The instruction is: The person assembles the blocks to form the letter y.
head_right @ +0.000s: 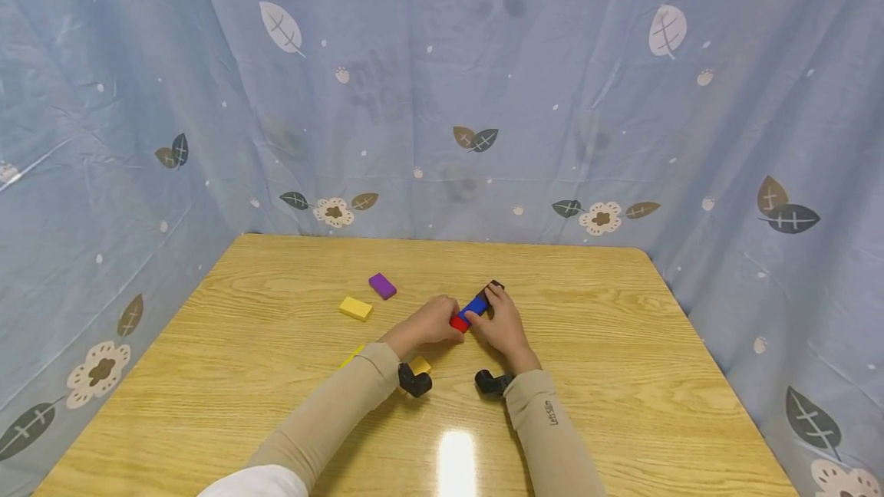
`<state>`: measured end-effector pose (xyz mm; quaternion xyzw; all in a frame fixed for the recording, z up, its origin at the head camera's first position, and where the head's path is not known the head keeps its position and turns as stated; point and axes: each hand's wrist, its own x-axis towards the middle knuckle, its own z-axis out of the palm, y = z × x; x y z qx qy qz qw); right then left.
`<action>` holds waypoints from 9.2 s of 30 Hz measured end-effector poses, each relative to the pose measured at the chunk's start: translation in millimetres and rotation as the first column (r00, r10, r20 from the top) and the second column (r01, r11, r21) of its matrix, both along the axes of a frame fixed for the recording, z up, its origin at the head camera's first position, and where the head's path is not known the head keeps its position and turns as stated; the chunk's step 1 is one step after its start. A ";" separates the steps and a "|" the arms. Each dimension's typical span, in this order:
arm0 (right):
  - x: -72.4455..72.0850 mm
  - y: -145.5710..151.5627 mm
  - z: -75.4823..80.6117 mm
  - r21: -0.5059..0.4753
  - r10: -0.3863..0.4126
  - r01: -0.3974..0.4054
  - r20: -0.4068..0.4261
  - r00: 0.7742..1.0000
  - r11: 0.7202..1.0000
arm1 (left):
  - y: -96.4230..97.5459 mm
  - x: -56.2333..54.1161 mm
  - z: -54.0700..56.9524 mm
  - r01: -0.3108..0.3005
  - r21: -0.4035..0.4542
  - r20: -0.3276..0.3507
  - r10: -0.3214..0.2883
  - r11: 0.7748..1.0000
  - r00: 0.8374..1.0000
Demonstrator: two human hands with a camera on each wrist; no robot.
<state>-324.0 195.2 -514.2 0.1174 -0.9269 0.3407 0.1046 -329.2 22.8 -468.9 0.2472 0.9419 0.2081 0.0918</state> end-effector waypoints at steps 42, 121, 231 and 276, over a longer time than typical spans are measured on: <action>9.5 -8.5 0.9 -0.004 0.035 -0.035 0.006 0.999 0.999 | -0.8 -1.6 -4.1 0.017 0.006 -0.040 -0.016 1.000 0.999; 11.0 0.2 0.5 0.002 0.037 -0.037 0.038 0.999 0.999 | -160.9 16.2 -23.3 -0.506 0.293 0.101 0.500 0.811 0.860; 10.7 -1.9 0.4 0.006 0.041 -0.041 0.012 0.999 0.999 | -49.1 -0.3 -13.8 -0.241 0.321 0.044 0.239 0.916 0.970; 10.7 -1.2 2.3 0.001 0.040 -0.040 0.024 0.999 0.999 | -30.4 -4.2 -16.5 -0.194 0.162 -0.018 0.199 0.968 0.980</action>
